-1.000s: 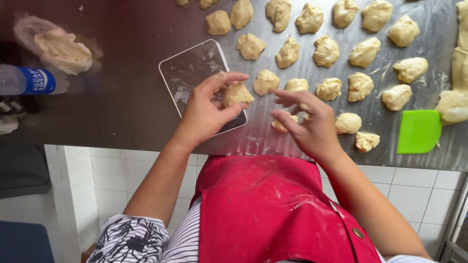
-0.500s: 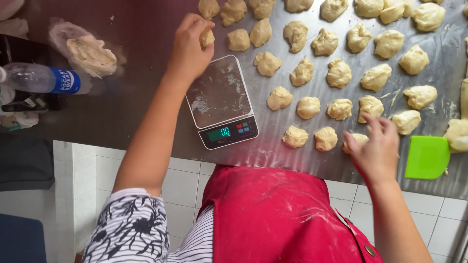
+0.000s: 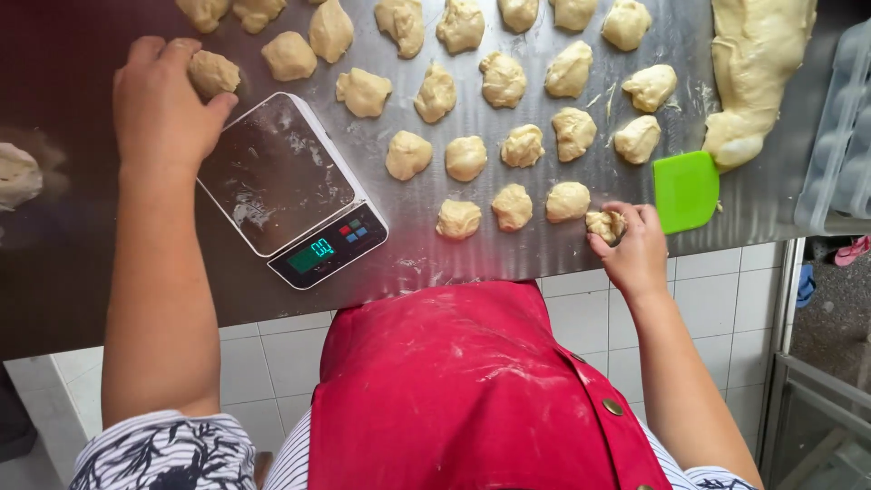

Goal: Portioning and weighing bread dough on a digital scale in a bakery production area.

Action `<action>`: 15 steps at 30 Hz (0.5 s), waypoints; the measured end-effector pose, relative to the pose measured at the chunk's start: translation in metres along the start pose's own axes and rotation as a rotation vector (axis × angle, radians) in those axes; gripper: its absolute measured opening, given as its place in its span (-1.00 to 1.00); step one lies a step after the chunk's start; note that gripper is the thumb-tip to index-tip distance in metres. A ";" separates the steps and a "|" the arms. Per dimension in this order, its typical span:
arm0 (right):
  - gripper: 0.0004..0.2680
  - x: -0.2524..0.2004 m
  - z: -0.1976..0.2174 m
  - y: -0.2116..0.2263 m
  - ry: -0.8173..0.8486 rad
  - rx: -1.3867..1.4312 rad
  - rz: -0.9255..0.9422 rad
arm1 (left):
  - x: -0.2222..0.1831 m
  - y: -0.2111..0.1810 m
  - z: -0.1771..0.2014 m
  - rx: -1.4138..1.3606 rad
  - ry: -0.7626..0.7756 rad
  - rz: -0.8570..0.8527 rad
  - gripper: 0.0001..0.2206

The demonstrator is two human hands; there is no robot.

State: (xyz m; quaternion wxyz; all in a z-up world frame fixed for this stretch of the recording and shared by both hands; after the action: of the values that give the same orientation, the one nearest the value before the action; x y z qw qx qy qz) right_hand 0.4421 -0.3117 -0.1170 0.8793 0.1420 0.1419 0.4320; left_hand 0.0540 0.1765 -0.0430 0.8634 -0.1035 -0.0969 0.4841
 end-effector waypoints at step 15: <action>-0.64 0.020 0.065 0.172 -0.026 0.680 0.225 | -0.127 -0.237 -0.029 -1.095 0.536 0.069 -0.48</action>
State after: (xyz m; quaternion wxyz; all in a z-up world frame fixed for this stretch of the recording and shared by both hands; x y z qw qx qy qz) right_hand 0.3545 -0.2033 0.0038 0.7303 0.4468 0.2497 0.4524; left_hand 0.1906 -0.0557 -0.0150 0.6630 -0.6536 -0.1074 0.3488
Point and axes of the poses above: each hand's wrist, its own x-axis towards the middle knuckle, its own z-axis out of the back of the hand, y = z × x, the point moved 10 cm from there along x, towards the middle knuckle, and after that the axes turned 10 degrees about z, right-handed, at the moved point
